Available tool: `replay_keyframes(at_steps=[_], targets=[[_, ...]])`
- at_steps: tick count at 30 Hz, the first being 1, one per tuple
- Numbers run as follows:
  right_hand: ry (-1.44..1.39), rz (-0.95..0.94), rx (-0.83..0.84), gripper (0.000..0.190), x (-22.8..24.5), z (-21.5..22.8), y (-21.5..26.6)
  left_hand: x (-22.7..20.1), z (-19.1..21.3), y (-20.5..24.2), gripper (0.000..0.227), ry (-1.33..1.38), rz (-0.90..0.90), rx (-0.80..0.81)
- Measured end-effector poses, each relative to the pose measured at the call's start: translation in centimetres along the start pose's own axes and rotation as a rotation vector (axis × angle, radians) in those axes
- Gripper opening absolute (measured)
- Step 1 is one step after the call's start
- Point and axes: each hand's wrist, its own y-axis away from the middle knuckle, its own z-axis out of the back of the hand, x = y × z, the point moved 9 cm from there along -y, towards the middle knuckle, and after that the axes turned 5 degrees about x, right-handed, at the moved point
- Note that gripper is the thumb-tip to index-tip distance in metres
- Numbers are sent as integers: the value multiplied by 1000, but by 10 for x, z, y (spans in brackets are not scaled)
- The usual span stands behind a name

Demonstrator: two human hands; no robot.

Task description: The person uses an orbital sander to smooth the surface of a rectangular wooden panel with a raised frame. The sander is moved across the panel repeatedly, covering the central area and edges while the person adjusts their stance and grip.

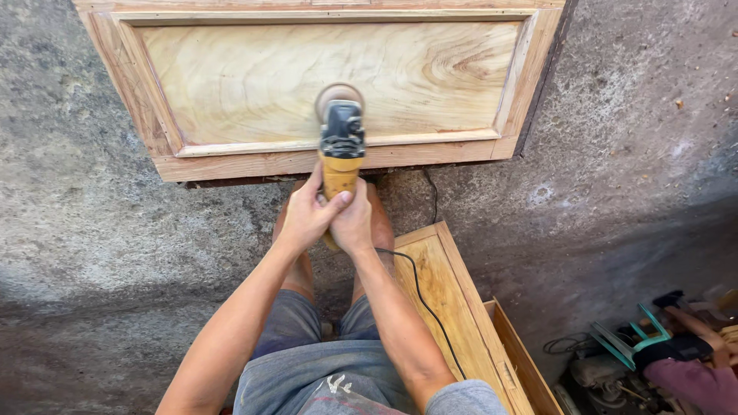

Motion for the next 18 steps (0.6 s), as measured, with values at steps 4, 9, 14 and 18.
replay_keyframes(at_steps=[4, 9, 14, 18], targets=[[64, 38, 43, 65, 0, -19, 1, 2, 18, 9, 81, 105, -89, -56], [2, -6, -25, 53, -19, 20, -1, -14, -17, -5, 87, 9, -112, 20], [-194, 11, -47, 48, -20, 43, -11, -12, -48, -24, 89, -207, 69, 122], [-7, -41, 26, 56, -11, 24, -7, -14, -21, -9, 81, -7, -104, 15]])
